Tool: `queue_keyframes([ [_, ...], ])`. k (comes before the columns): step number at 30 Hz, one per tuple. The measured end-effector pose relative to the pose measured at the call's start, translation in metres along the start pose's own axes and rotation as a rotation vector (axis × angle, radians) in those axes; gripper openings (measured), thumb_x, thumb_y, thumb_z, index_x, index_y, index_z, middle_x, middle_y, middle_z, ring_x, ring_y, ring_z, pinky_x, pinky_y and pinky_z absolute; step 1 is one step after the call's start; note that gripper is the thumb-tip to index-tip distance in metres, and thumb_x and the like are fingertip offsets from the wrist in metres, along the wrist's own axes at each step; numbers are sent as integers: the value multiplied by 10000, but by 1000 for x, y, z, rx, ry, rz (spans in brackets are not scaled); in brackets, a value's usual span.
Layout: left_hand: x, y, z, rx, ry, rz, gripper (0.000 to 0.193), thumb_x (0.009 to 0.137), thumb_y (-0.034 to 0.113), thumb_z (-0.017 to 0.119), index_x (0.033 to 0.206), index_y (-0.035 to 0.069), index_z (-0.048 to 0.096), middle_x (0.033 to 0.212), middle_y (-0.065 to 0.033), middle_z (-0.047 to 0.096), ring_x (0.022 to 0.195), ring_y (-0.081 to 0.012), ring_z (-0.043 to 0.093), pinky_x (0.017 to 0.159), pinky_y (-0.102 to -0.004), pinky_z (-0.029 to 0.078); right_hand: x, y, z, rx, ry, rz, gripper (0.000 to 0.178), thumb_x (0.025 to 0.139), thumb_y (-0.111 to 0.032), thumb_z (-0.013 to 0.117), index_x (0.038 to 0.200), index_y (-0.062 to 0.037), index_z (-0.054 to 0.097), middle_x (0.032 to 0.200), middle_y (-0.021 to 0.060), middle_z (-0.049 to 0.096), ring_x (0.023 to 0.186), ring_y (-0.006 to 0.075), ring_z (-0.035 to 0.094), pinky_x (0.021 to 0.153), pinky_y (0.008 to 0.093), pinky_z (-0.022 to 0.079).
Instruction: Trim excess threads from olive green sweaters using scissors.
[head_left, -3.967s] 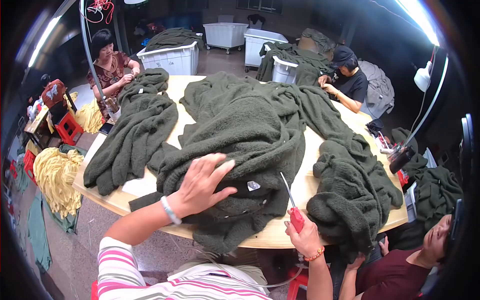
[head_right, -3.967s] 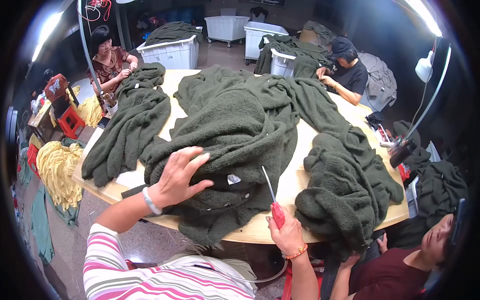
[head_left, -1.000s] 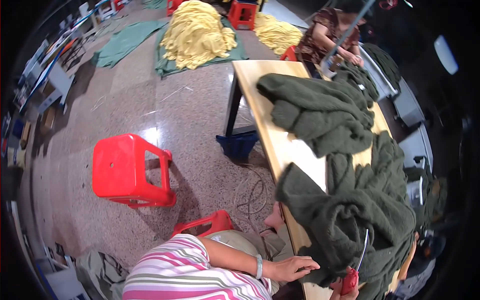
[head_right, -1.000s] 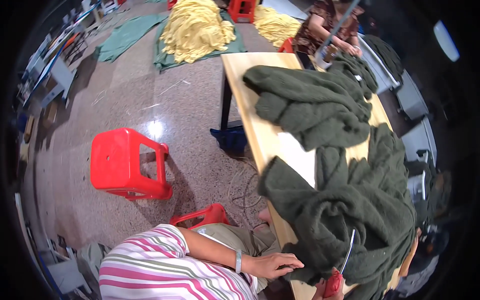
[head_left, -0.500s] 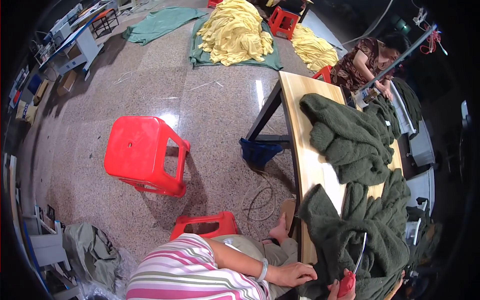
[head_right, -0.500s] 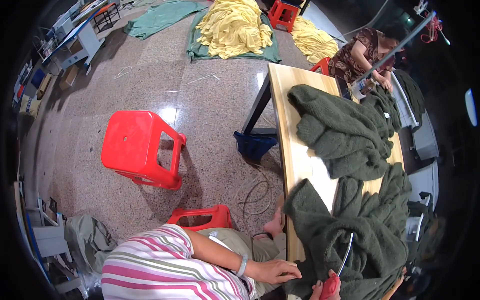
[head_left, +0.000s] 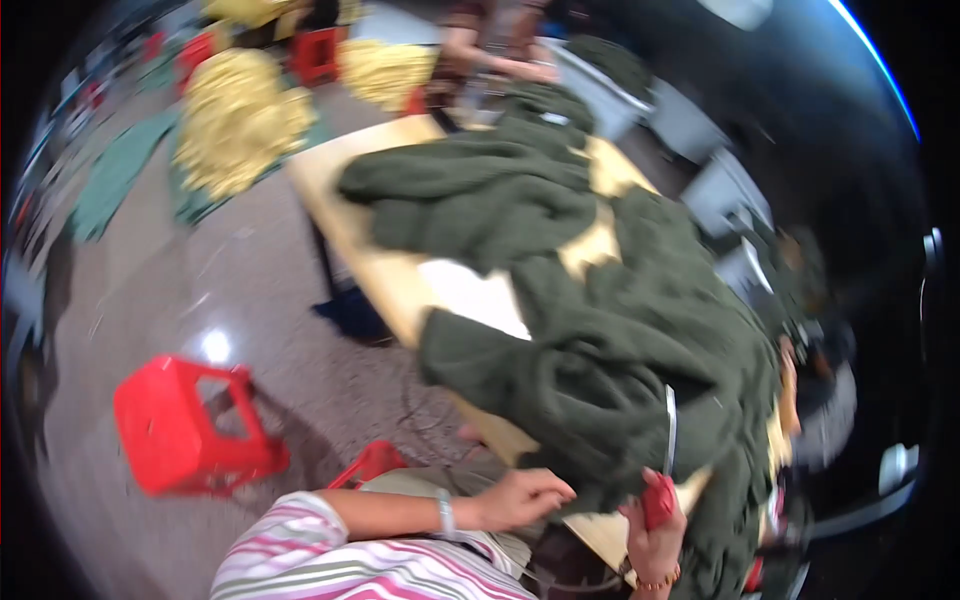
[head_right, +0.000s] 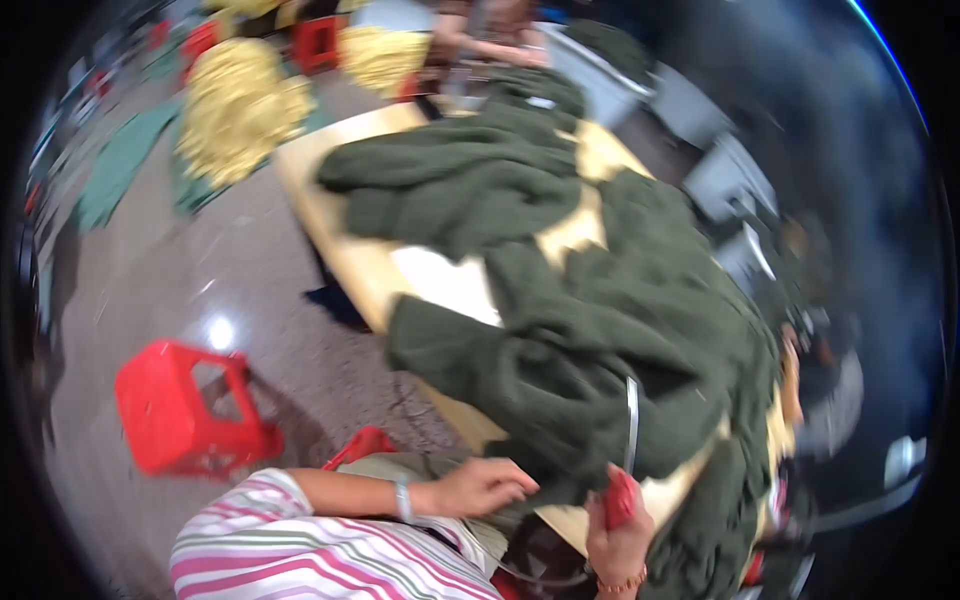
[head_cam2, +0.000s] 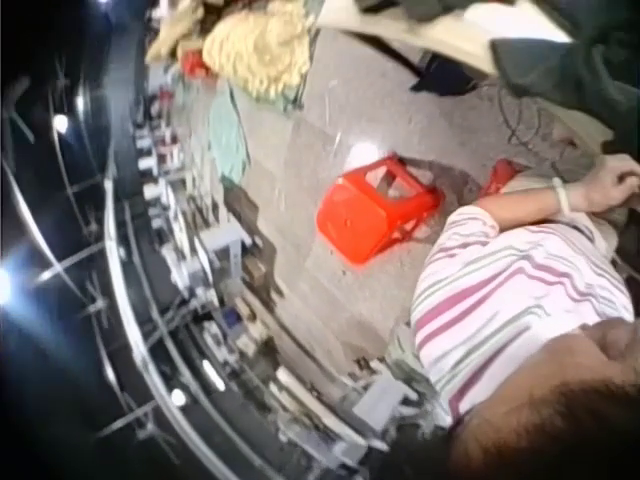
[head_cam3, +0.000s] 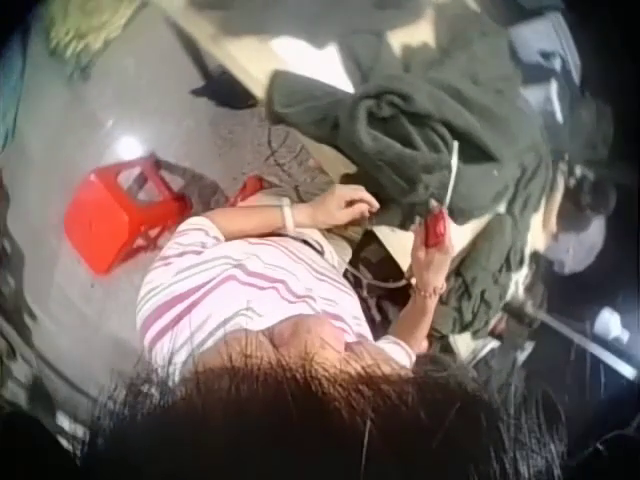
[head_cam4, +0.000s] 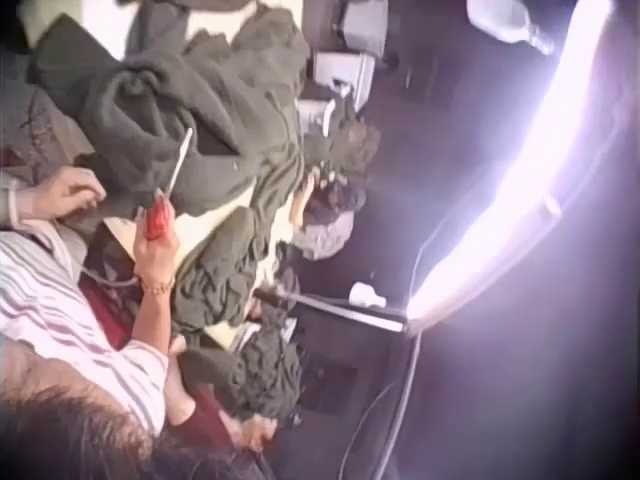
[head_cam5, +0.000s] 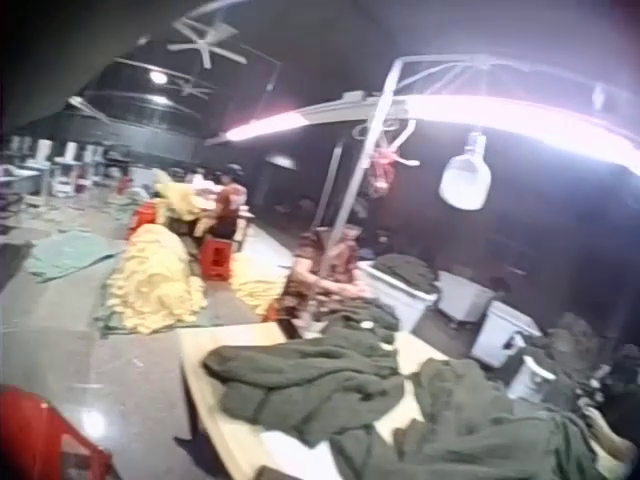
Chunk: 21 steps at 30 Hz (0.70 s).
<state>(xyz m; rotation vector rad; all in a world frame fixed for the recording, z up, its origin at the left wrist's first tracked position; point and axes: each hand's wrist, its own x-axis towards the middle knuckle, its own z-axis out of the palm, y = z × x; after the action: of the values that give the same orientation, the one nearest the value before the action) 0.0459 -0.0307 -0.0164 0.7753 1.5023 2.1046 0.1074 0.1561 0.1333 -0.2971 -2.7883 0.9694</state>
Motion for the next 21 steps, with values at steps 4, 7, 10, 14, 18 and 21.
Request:
queue_keyframes([
  [4,44,35,-19,-274,22,-187,232,996,86,485,1183,12,601,1107,-98,643,872,-146,670,664,-253,577,-17,13,-19,84,125,90,368,859,-1,628,1222,24,575,733,56,616,677,126,645,667,268,519],
  [7,89,65,-15,-409,-1,-260,273,983,93,502,1233,-1,560,1169,-132,632,777,-172,690,568,-244,584,-39,28,-36,60,156,149,360,874,-7,625,1229,31,571,713,37,620,685,98,644,653,243,505],
  [10,137,69,-1,-524,-118,-387,398,970,134,548,1339,11,462,1302,-148,568,839,-243,711,597,-268,598,-55,44,-41,31,213,160,345,871,-47,663,1200,20,587,685,38,619,674,98,638,642,246,499],
  [14,185,68,17,-544,-213,-515,545,959,146,583,1422,12,327,1307,-149,502,922,-336,698,711,-341,612,-61,45,-46,-32,191,170,352,862,-87,675,1191,4,591,705,90,644,655,159,661,626,277,501],
  [18,207,59,32,-387,-266,-509,479,952,117,599,1365,-9,393,1175,-142,555,911,-338,703,708,-370,617,-56,49,-46,-104,140,158,344,859,-188,684,1168,-58,605,723,172,651,686,389,649,640,398,521],
  [21,208,40,36,-266,-227,-509,189,955,95,595,1104,-15,555,970,-97,638,838,-327,716,699,-374,622,-57,45,-52,-300,-140,204,329,867,-244,670,1139,-72,604,706,182,646,686,399,647,649,438,522],
])
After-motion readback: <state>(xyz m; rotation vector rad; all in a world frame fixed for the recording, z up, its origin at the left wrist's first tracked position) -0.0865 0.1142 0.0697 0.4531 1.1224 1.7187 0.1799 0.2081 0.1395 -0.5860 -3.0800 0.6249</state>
